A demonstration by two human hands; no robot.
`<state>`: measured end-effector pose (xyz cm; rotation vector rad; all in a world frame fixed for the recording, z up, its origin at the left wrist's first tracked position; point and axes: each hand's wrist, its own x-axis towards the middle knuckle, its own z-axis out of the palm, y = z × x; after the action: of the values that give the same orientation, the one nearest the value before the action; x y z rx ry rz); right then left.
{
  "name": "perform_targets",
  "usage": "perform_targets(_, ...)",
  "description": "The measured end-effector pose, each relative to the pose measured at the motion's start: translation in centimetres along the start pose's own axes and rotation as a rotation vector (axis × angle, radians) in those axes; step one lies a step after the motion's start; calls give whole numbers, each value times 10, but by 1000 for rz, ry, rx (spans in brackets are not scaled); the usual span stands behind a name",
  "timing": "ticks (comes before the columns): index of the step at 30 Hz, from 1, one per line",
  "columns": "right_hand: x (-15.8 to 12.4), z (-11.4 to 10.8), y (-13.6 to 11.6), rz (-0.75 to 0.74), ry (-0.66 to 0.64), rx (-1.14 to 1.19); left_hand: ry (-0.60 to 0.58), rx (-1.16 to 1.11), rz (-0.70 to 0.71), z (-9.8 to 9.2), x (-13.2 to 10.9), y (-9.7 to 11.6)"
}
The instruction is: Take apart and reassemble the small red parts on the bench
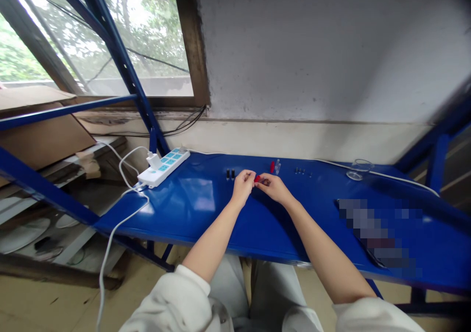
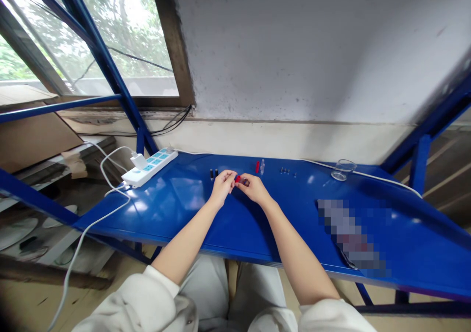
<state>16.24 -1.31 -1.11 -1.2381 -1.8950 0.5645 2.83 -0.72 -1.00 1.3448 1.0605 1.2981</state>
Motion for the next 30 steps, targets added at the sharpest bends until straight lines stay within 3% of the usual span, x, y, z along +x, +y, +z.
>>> perform_targets(5,0,-20,17,193,136,-330,-89,338,125,0,-2,-4)
perform_targets(10,-2,-32,31,404,166,-466,-175,670,316,2,-8,-6)
perform_targets(20,5,-15,39,456,222,-512,-288,760,391,1,-11,-7)
perform_targets(30,14,-14,48,500,216,-491,-303,758,380,2,-12,-5)
